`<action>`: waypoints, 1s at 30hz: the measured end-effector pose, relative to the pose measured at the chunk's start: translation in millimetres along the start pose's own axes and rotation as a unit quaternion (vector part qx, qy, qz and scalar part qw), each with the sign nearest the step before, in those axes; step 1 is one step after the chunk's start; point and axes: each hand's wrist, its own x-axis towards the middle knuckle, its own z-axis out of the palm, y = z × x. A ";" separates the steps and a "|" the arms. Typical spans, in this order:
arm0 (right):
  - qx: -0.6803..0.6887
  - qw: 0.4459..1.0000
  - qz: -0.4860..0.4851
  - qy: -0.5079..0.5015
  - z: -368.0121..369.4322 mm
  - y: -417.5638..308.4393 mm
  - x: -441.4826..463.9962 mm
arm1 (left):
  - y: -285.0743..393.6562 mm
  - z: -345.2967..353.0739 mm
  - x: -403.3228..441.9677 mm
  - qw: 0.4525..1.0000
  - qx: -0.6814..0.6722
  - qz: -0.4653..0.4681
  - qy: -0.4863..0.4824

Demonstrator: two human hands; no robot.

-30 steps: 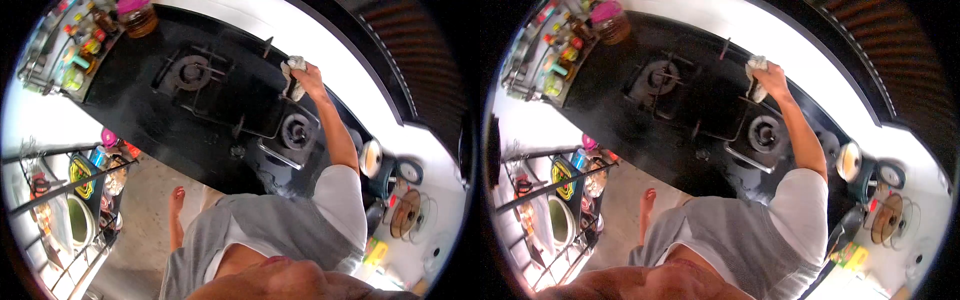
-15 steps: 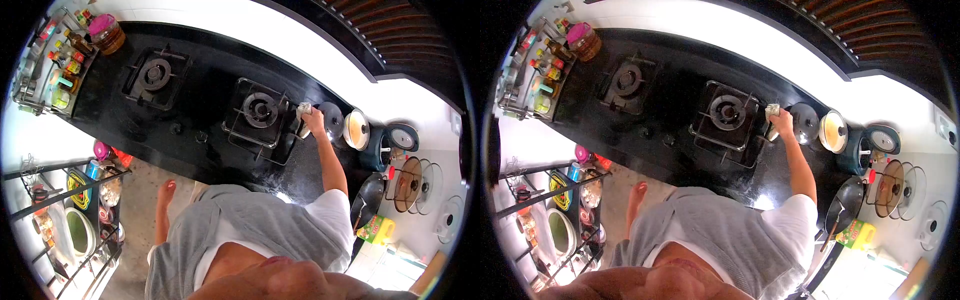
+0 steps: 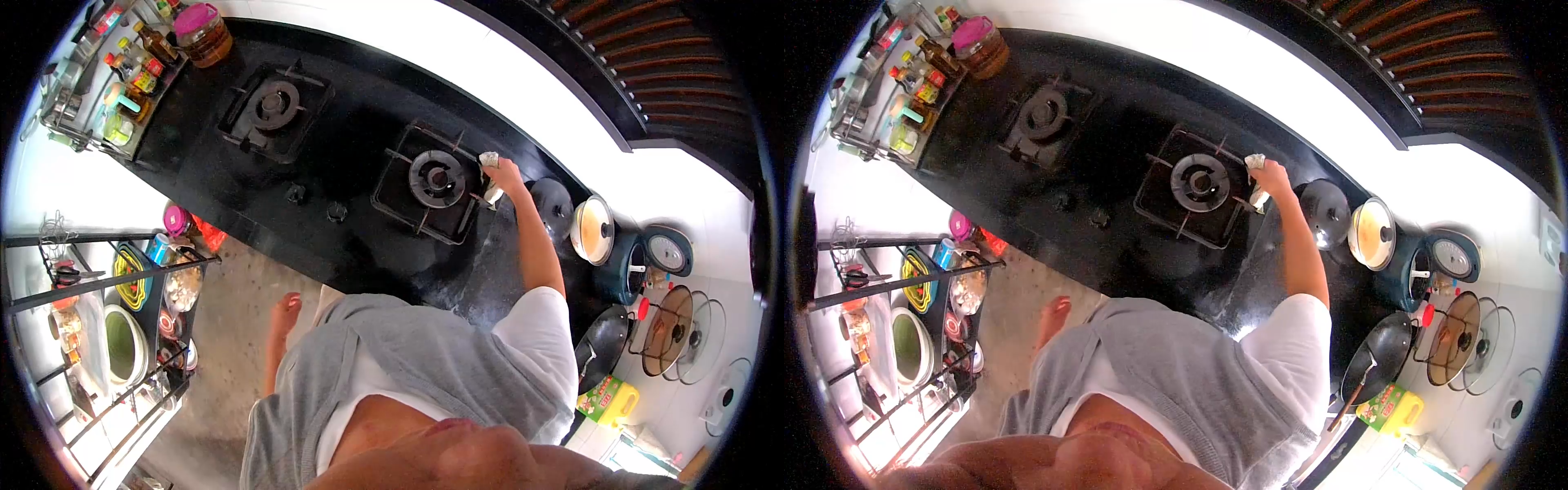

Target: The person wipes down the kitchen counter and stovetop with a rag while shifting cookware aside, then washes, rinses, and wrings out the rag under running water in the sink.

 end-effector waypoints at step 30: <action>-0.048 0.996 0.035 0.069 -8.8 -33.6 -14.2 | -5.4 -10.8 25.8 0.999 -0.009 0.020 -0.028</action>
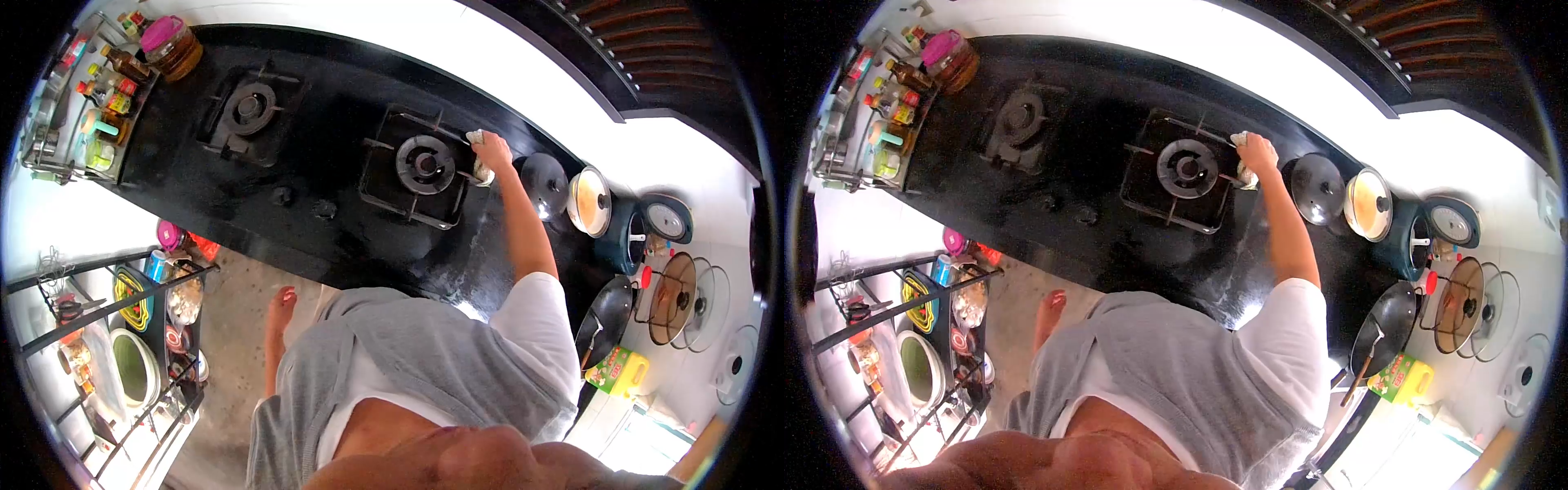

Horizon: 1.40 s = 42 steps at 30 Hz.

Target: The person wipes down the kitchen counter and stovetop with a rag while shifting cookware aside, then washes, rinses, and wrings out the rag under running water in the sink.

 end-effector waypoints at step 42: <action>0.334 0.909 -0.181 -0.172 -87.4 -151.6 73.2 | -20.9 8.5 -1.7 0.993 0.005 -0.116 0.016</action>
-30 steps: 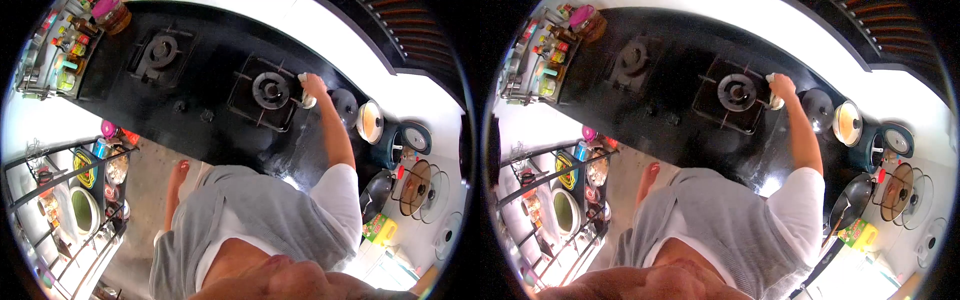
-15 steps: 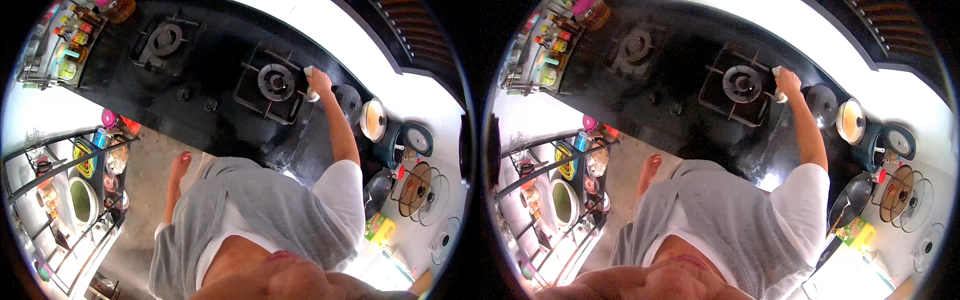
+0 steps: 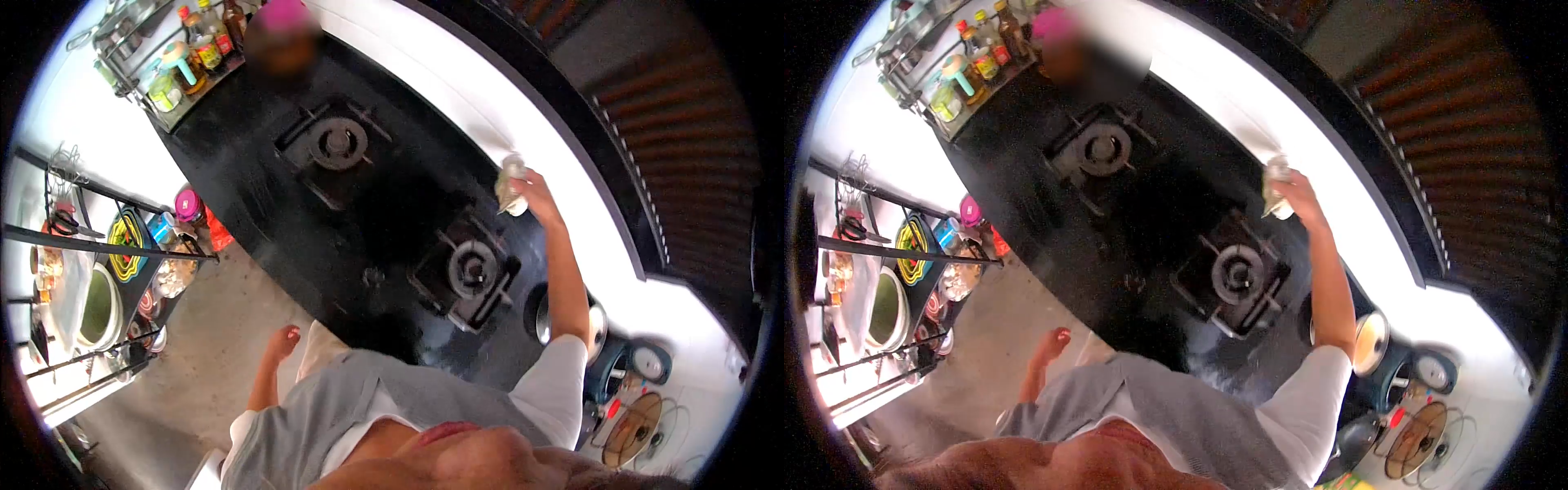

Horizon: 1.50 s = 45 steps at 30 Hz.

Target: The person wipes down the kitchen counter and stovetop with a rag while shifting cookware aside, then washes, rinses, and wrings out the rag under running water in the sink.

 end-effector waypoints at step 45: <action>-0.376 0.922 0.028 -0.091 10.2 130.7 65.6 | -21.6 -74.2 33.0 0.995 -0.044 -0.010 -0.089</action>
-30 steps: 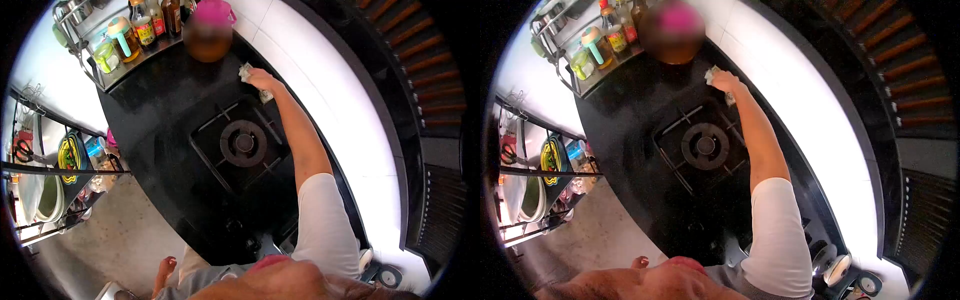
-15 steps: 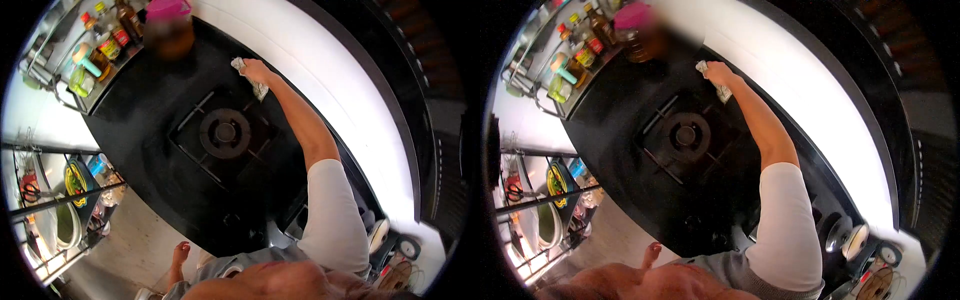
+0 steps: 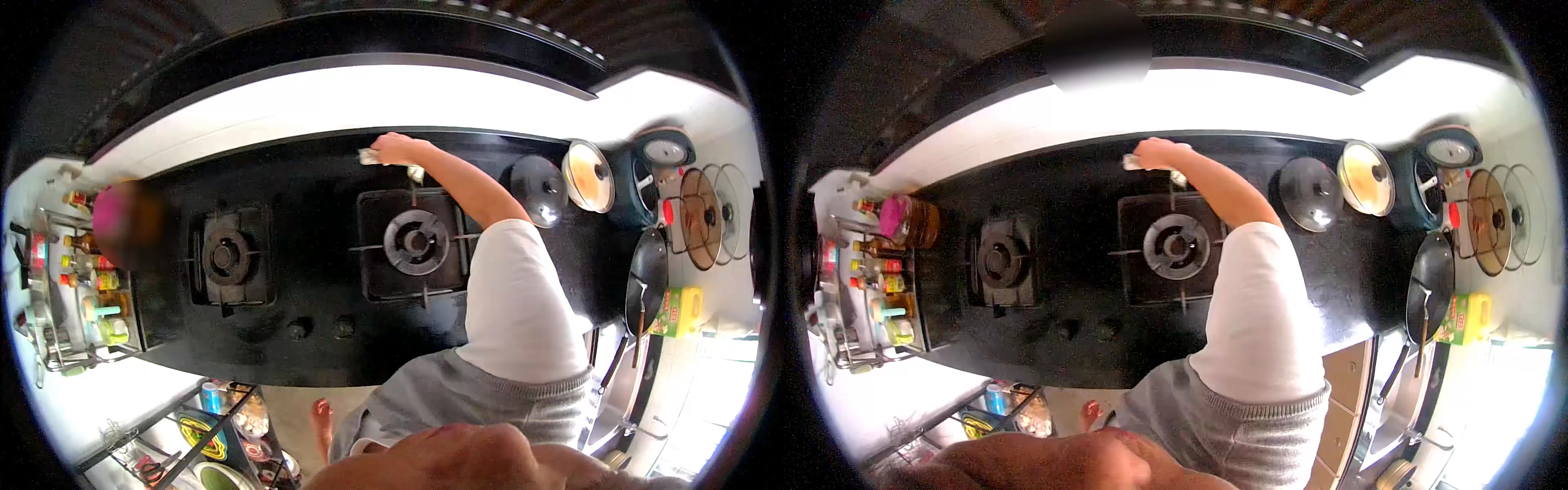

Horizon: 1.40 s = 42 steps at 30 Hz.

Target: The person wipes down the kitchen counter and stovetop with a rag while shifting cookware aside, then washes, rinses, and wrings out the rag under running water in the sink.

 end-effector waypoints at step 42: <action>0.339 0.890 0.255 0.167 170.0 -5.4 -339.7 | 63.5 68.1 -12.1 0.976 0.152 0.142 -0.061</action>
